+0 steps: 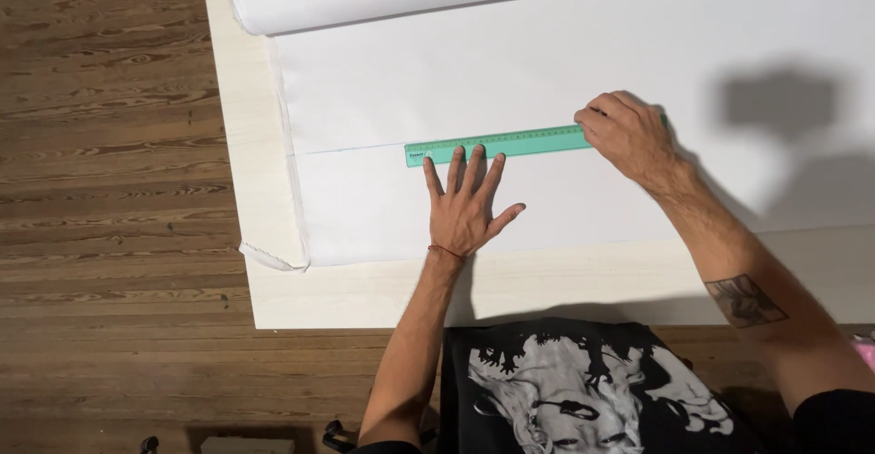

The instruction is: Marking a long straight line on a sheet of material using a ruler and a marking tool

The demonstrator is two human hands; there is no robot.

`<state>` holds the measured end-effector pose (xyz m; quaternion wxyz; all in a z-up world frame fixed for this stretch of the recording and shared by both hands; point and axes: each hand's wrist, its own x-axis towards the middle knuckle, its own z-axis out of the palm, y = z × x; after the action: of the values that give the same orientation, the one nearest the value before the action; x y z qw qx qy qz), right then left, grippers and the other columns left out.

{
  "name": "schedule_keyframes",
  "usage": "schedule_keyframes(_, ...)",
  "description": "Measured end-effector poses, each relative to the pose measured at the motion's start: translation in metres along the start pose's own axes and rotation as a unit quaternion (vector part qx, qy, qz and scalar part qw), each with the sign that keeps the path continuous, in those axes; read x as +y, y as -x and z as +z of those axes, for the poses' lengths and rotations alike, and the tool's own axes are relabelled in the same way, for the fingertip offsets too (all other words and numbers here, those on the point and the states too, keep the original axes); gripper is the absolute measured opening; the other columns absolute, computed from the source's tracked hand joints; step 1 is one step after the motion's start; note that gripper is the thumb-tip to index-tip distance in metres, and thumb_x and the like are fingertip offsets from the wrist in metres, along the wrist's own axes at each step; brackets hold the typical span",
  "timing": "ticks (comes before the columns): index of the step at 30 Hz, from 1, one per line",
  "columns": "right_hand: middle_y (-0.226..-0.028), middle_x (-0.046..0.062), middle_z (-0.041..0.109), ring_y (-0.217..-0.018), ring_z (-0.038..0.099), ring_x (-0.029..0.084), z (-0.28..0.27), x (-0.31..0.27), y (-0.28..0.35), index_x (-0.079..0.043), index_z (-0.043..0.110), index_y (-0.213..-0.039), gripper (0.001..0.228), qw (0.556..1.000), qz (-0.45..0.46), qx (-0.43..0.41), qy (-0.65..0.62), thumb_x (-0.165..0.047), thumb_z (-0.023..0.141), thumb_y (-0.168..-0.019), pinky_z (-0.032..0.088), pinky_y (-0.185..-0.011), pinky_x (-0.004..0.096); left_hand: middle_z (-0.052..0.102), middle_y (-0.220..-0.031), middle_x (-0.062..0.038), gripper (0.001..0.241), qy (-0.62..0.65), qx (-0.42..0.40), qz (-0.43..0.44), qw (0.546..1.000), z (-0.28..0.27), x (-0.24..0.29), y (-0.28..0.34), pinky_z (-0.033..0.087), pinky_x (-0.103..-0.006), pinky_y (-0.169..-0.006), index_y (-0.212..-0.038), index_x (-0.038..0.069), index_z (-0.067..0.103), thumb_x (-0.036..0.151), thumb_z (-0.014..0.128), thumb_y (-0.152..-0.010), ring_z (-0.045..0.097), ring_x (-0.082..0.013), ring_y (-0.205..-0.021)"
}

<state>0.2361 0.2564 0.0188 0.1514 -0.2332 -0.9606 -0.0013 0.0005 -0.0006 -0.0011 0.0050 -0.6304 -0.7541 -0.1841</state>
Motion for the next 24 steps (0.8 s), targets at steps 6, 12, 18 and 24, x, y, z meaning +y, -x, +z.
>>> schedule_keyframes(6,-0.104,-0.006,0.066,-0.103,0.075,0.017,0.006,0.006,-0.001,-0.022,0.073,-0.101,0.018,0.999,-0.027,-0.015,0.012,-0.02,0.081,-0.116,0.066,-0.077,0.031,0.06,-0.175,-0.009,0.09,0.0,0.005,0.0,1.0,-0.002,0.001,-0.001,0.014,-0.0875,-0.138,-0.175,0.036,0.056,0.09,0.052,-0.105,0.047,-0.0394,-0.17)
schedule_keyframes(12,-0.108,-0.006,0.065,-0.108,0.076,0.02,0.019,-0.019,-0.026,-0.023,0.071,-0.105,0.016,0.996,-0.051,-0.037,-0.063,-0.031,0.073,-0.119,0.066,-0.083,0.035,0.062,-0.174,-0.008,0.089,-0.004,0.015,0.001,1.0,0.001,-0.001,-0.003,0.016,-0.089,-0.138,-0.173,0.035,0.058,0.09,0.051,-0.104,0.05,-0.0389,-0.169)
schedule_keyframes(18,-0.102,-0.005,0.059,-0.101,0.073,0.018,0.043,-0.1,-0.095,-0.024,0.065,-0.102,0.017,0.99,-0.122,-0.018,-0.064,-0.033,0.068,-0.115,0.063,-0.081,0.032,0.063,-0.17,-0.007,0.086,-0.004,0.025,0.002,1.0,0.001,0.0,-0.003,0.015,-0.0898,-0.138,-0.17,0.034,0.061,0.089,0.048,-0.105,0.05,-0.0383,-0.168)
schedule_keyframes(24,-0.094,-0.003,0.057,-0.088,0.07,0.02,0.089,-0.181,-0.163,-0.021,0.067,-0.098,0.009,0.978,-0.195,-0.004,-0.074,-0.019,0.074,-0.104,0.062,-0.076,0.033,0.068,-0.159,-0.004,0.083,0.028,0.044,0.002,0.999,0.026,-0.008,0.005,0.017,-0.0909,-0.138,-0.161,0.032,0.069,0.087,0.053,-0.102,0.058,-0.0364,-0.157)
